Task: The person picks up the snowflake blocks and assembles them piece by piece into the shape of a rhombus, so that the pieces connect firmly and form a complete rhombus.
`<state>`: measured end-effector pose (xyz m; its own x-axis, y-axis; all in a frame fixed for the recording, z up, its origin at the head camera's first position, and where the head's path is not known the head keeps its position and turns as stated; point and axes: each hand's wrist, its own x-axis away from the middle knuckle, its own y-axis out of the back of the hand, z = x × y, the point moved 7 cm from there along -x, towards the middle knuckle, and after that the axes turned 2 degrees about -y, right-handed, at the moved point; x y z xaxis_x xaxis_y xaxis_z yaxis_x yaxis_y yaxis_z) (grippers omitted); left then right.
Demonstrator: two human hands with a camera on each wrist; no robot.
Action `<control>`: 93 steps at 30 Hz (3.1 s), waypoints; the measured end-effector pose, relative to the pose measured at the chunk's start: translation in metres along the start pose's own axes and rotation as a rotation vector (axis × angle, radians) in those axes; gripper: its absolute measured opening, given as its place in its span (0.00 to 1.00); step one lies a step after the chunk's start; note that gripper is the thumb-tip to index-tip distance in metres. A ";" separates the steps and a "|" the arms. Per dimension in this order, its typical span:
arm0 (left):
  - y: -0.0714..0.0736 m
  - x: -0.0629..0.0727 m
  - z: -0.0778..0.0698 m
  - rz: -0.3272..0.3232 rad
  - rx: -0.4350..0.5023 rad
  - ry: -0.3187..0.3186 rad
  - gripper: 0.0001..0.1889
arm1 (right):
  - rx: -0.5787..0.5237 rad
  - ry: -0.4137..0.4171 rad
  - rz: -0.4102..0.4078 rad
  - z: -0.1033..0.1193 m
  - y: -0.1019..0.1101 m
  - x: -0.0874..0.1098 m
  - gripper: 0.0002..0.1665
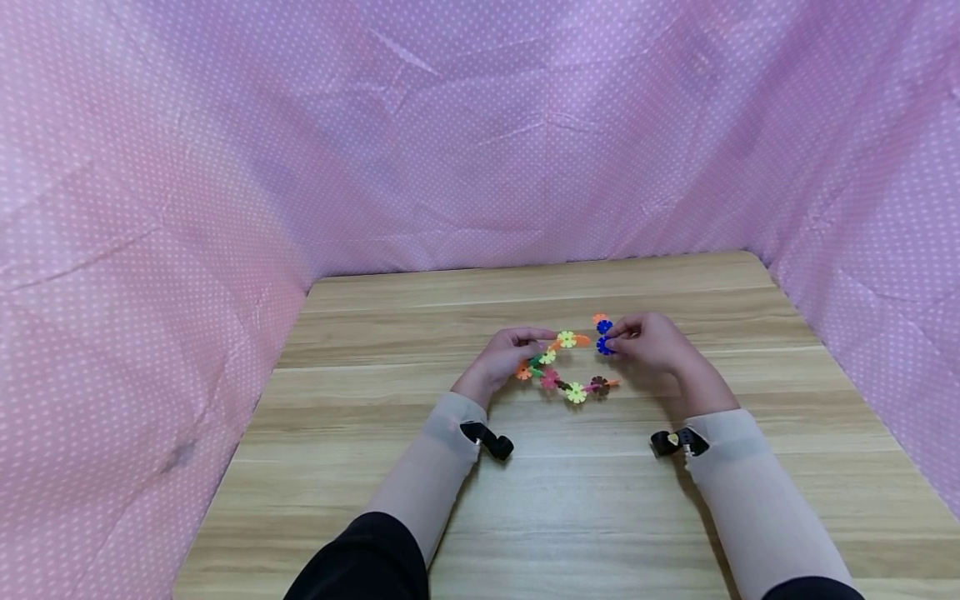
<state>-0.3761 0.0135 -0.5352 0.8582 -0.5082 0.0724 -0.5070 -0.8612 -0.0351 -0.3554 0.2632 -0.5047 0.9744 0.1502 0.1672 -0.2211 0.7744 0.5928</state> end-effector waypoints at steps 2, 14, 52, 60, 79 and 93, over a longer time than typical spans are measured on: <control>0.000 0.000 0.000 -0.001 -0.004 0.003 0.15 | -0.087 0.008 0.019 0.002 0.000 0.000 0.11; -0.002 0.003 0.000 0.007 -0.005 0.007 0.15 | -0.321 0.011 0.115 0.006 -0.005 0.003 0.17; -0.001 -0.001 0.004 0.025 0.012 0.022 0.16 | -0.434 -0.041 0.081 0.018 -0.018 -0.001 0.14; 0.001 -0.002 0.004 0.031 -0.012 0.013 0.13 | -0.395 -0.037 0.113 0.012 -0.019 -0.001 0.16; -0.013 0.005 -0.016 -0.020 -0.403 -0.151 0.03 | -0.081 0.059 0.015 0.018 -0.030 -0.008 0.17; -0.011 0.005 -0.011 -0.025 -0.434 -0.119 0.02 | 0.193 0.029 -0.073 0.009 -0.011 0.002 0.15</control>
<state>-0.3667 0.0203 -0.5229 0.8608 -0.5066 -0.0482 -0.4511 -0.8034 0.3885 -0.3517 0.2492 -0.5036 0.9883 0.1175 0.0972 -0.1506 0.6521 0.7430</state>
